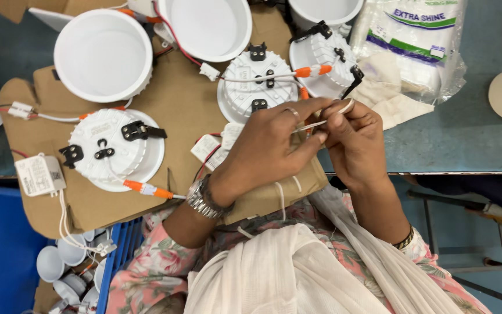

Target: The person is assembling light fixtures by connecting electrical wires from LED housings to plastic connectors and electronic drivers.

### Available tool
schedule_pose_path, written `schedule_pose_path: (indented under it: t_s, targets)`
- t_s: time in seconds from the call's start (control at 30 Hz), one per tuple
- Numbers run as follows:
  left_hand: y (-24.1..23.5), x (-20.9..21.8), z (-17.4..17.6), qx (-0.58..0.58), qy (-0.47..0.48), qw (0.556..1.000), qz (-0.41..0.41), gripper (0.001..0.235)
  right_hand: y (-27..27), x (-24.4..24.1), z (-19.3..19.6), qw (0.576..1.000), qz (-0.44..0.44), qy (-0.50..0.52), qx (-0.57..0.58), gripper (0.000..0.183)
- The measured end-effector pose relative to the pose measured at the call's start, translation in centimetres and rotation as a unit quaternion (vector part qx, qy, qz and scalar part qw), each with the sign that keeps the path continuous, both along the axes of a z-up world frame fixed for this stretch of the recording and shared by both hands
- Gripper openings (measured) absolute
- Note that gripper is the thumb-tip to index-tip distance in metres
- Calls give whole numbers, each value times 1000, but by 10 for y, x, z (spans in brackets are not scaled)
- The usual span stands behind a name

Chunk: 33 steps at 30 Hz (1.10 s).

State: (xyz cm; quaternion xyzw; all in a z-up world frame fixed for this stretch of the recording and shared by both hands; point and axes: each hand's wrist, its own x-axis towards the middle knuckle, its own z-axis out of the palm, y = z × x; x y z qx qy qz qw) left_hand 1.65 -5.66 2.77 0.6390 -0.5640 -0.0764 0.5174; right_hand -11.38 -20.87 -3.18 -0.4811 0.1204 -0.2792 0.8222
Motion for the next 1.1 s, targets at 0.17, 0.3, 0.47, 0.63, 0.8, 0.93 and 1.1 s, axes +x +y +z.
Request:
schedule_pose_path:
  t_s: [0.17,0.3,0.47,0.63,0.8,0.93,1.1]
  targets:
    - [3,-3,0,50,30,998,23,21,-10,-4,-1,999,16,-33,-19,17]
    - [3,-8,5,15,111,993,34,20,-6,-3,1,996,-4,-44,-78,16]
    - [10,-18,5,-14,124,991,49,13,-3,-5,1,998,19,-42,-45,14]
    - [18,-21,5,-10,70,995,70,12,-4,-11,-7,997,58,-40,-42,13]
    - [22,-20,-6,-14,147,986,76,13,-1,-9,-6,994,41,-18,-97,26]
    - [25,-16,-11,-6,211,974,78,12,5,-4,6,996,2,-9,-87,41]
    - [25,-13,-13,2,268,960,86,11,10,-1,4,989,-32,-5,-145,30]
